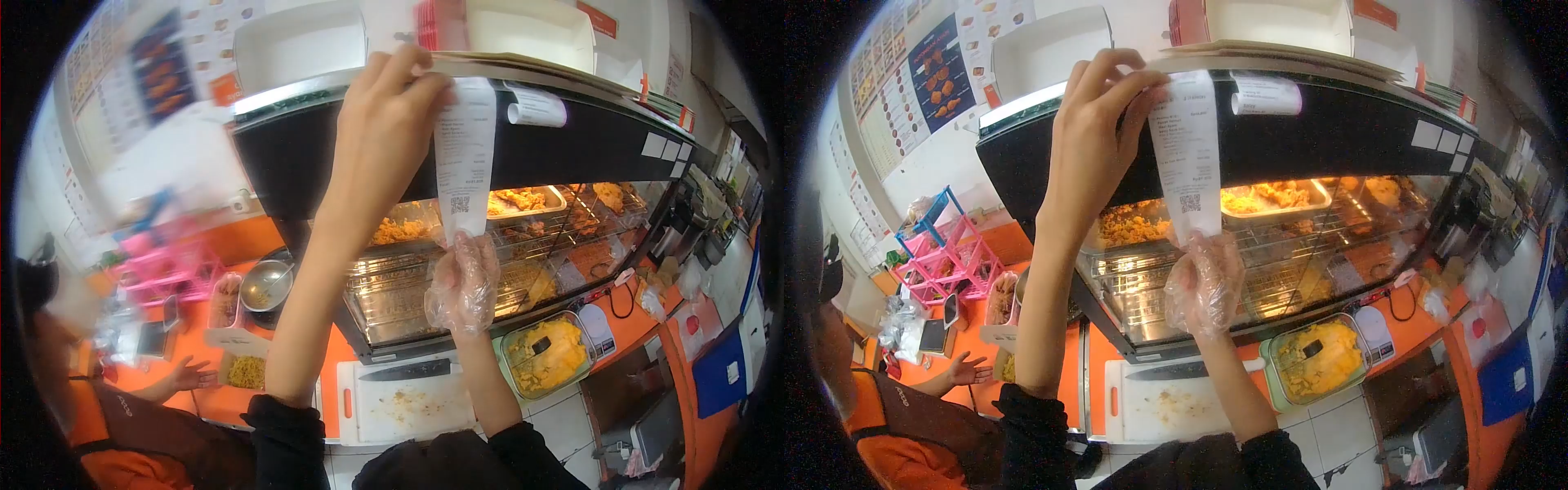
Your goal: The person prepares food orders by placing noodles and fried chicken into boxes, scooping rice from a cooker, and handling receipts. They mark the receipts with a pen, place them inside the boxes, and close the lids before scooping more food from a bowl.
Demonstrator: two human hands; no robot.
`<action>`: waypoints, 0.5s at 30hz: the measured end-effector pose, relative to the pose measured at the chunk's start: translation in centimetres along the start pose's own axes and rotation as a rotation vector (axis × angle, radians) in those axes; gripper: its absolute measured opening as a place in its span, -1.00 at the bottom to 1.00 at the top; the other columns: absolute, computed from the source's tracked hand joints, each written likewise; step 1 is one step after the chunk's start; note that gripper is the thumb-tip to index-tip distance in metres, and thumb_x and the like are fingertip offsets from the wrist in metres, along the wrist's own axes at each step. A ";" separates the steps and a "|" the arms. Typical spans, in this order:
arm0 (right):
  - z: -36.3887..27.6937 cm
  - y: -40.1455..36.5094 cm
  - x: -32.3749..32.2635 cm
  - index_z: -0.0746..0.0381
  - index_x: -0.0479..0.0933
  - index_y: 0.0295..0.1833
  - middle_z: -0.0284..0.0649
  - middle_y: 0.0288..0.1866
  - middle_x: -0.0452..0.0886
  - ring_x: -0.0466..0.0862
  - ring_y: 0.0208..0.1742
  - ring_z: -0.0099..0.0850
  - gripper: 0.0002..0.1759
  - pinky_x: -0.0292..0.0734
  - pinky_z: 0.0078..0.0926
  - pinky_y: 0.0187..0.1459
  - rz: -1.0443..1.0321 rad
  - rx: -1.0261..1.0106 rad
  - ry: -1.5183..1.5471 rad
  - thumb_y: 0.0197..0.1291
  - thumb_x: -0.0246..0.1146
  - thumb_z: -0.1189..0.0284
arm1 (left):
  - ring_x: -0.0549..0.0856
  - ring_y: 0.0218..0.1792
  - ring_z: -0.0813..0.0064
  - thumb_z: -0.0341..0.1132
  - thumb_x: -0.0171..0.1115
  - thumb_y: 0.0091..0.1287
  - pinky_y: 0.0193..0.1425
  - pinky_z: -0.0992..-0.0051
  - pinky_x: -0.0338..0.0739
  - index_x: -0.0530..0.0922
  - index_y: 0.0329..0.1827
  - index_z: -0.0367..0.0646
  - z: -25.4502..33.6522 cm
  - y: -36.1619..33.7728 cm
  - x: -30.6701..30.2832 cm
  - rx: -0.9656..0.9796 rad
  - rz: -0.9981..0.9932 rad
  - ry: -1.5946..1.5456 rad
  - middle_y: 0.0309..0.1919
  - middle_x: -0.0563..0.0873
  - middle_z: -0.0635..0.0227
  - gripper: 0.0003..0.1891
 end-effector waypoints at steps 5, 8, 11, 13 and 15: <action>0.2 0.3 -0.4 0.22 0.40 -0.21 -0.27 -0.41 0.52 0.32 -0.67 -0.67 -0.90 0.23 -0.73 -0.63 -0.020 -0.027 0.001 0.31 0.12 0.42 | 0.56 -0.25 0.28 -0.39 0.22 0.23 -0.12 0.35 0.47 0.63 -0.21 -0.21 -0.2 -0.2 0.0 0.011 -0.047 0.015 -0.29 0.61 0.30 -0.87; -1.4 -0.1 0.8 0.21 0.39 -0.21 -0.32 -0.44 0.48 0.32 -0.63 -0.68 -0.89 0.24 -0.74 -0.60 -0.017 -0.073 -0.076 0.29 0.13 0.41 | 0.56 -0.24 0.26 -0.40 0.22 0.23 -0.08 0.34 0.45 0.60 -0.20 -0.21 0.0 -0.4 0.0 0.020 -0.023 0.002 -0.29 0.61 0.29 -0.88; -1.7 -0.2 1.0 0.21 0.38 -0.20 -0.35 -0.46 0.46 0.31 -0.60 -0.68 -0.89 0.25 -0.75 -0.57 -0.024 -0.076 -0.041 0.26 0.14 0.42 | 0.56 -0.23 0.23 -0.42 0.20 0.23 -0.06 0.34 0.42 0.56 -0.19 -0.20 0.1 -0.4 -0.2 0.021 -0.021 -0.010 -0.30 0.61 0.28 -0.87; -1.8 -0.5 1.4 0.21 0.38 -0.23 -0.36 -0.50 0.43 0.32 -0.60 -0.69 -0.90 0.25 -0.75 -0.57 -0.031 -0.039 0.039 0.24 0.16 0.44 | 0.56 -0.23 0.22 -0.43 0.19 0.23 -0.05 0.34 0.40 0.55 -0.18 -0.20 0.1 -0.4 -0.4 0.004 -0.046 -0.027 -0.30 0.60 0.28 -0.87; -2.0 -1.0 2.4 0.23 0.38 -0.30 -0.36 -0.59 0.40 0.34 -0.65 -0.69 -0.89 0.24 -0.73 -0.60 -0.026 0.020 0.123 0.21 0.18 0.49 | 0.55 -0.23 0.21 -0.44 0.19 0.23 -0.04 0.34 0.40 0.55 -0.17 -0.20 0.2 -0.2 -0.7 -0.018 -0.082 -0.049 -0.29 0.60 0.27 -0.87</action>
Point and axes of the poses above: each hand's wrist, its own y-axis towards the middle knuckle, its own x-axis out of the palm, z = x × y, the point moved 2 cm from there along y, towards the middle knuckle
